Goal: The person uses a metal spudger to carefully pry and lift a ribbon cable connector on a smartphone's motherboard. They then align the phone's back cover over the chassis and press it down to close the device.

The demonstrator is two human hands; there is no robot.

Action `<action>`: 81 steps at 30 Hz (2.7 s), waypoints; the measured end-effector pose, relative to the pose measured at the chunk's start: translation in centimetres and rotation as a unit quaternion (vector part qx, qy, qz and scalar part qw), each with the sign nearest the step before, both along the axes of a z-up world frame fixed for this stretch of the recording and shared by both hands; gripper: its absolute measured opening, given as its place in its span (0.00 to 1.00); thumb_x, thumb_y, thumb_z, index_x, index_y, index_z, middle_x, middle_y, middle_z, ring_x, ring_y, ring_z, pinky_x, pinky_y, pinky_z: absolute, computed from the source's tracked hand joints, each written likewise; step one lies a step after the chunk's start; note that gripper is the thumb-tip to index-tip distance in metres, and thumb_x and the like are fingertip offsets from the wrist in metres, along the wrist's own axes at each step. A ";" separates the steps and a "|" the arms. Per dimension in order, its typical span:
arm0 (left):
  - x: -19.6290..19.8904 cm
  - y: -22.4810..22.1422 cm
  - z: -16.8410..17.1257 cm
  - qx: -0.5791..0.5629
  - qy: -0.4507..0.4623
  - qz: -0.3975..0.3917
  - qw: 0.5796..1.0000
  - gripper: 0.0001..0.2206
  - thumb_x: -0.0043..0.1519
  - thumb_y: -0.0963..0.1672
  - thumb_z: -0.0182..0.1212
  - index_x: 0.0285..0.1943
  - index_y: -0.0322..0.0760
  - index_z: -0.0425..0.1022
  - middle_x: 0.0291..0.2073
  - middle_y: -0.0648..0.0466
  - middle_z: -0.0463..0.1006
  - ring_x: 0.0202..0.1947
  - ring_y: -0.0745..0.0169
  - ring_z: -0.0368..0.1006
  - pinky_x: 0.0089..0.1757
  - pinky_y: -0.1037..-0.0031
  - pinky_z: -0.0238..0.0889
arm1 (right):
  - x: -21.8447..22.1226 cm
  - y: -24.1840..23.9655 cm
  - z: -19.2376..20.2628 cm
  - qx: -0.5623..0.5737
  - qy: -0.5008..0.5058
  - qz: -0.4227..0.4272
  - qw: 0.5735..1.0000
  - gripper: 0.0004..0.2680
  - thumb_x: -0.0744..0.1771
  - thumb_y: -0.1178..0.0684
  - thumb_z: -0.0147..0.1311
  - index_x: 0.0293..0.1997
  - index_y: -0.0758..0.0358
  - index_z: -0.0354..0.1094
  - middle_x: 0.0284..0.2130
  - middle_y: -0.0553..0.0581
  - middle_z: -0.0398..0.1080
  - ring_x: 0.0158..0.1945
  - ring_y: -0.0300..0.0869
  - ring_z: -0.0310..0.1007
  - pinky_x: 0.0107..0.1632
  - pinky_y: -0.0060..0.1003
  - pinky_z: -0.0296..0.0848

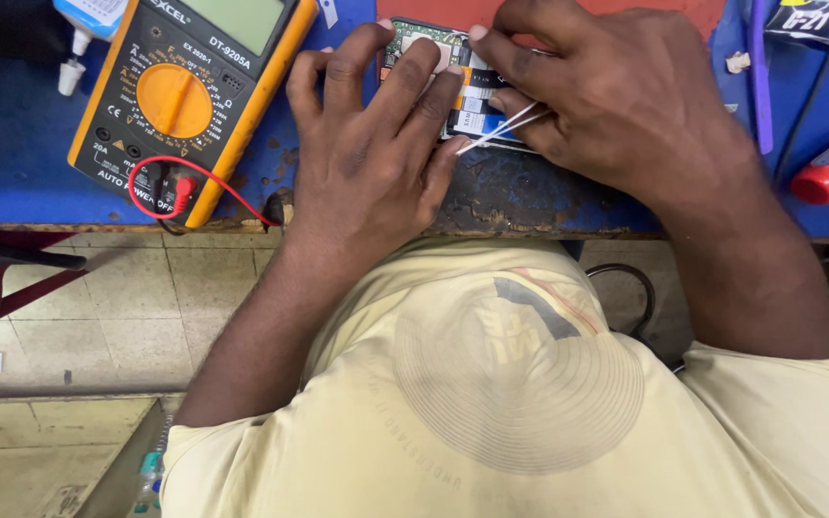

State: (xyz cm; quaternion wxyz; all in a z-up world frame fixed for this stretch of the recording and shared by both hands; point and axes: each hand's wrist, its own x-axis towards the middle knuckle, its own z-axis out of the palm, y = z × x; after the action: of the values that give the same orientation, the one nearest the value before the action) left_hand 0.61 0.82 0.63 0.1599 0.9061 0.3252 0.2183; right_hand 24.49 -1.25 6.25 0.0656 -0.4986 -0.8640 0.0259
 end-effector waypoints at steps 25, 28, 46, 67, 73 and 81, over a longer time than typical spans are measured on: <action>-0.2 -0.2 0.4 -0.011 -0.040 -0.002 0.999 0.20 0.62 0.45 0.74 0.61 0.35 0.75 0.62 0.49 0.66 0.66 0.45 0.57 0.65 0.46 0.46 | 6.8 -3.7 -1.9 -0.071 0.051 -0.210 0.974 0.08 0.66 0.58 0.64 0.49 0.64 0.76 0.43 0.57 0.75 0.39 0.46 0.78 0.42 0.38 0.75; -0.1 -0.2 0.3 -0.016 -0.038 -0.007 0.999 0.20 0.62 0.45 0.74 0.61 0.35 0.75 0.63 0.48 0.66 0.66 0.45 0.57 0.64 0.47 0.46 | 7.0 -4.6 -2.2 -0.055 0.069 -0.200 0.976 0.08 0.66 0.59 0.65 0.49 0.65 0.75 0.44 0.57 0.75 0.40 0.46 0.78 0.43 0.38 0.76; 0.7 -0.3 0.9 -0.018 -0.004 -0.037 0.999 0.24 0.66 0.46 0.72 0.69 0.35 0.70 0.66 0.47 0.65 0.68 0.45 0.58 0.67 0.46 0.46 | 5.9 -7.8 0.5 -0.013 0.145 -0.187 0.972 0.14 0.63 0.59 0.72 0.51 0.70 0.75 0.51 0.61 0.74 0.45 0.49 0.79 0.45 0.38 0.77; 4.7 1.4 1.8 -0.018 0.042 -0.159 0.986 0.27 0.63 0.47 0.70 0.70 0.33 0.69 0.69 0.49 0.66 0.69 0.46 0.61 0.68 0.36 0.40 | 8.0 -6.7 0.5 -0.089 0.217 -0.143 0.962 0.21 0.58 0.60 0.77 0.51 0.74 0.68 0.49 0.65 0.73 0.44 0.49 0.79 0.42 0.38 0.77; 5.5 1.2 0.6 0.014 0.049 -0.178 0.983 0.23 0.67 0.47 0.66 0.70 0.36 0.71 0.70 0.55 0.65 0.73 0.45 0.56 0.68 0.32 0.37 | 7.8 -7.6 -0.4 -0.050 0.213 -0.119 0.968 0.17 0.59 0.61 0.76 0.48 0.72 0.73 0.55 0.64 0.71 0.49 0.52 0.79 0.50 0.40 0.79; 5.3 1.2 1.0 -0.002 0.040 -0.179 0.983 0.23 0.66 0.47 0.67 0.69 0.34 0.71 0.69 0.53 0.66 0.75 0.44 0.54 0.69 0.32 0.36 | 6.9 -6.8 -0.4 -0.061 0.239 -0.096 0.964 0.18 0.61 0.56 0.77 0.51 0.71 0.73 0.57 0.65 0.71 0.53 0.49 0.78 0.53 0.38 0.79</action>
State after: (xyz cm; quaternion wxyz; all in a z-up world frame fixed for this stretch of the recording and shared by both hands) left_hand 5.90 2.06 1.63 0.1848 0.9575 0.1643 0.1487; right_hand 31.42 -8.03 5.85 0.2421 -0.5613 -0.7680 0.1910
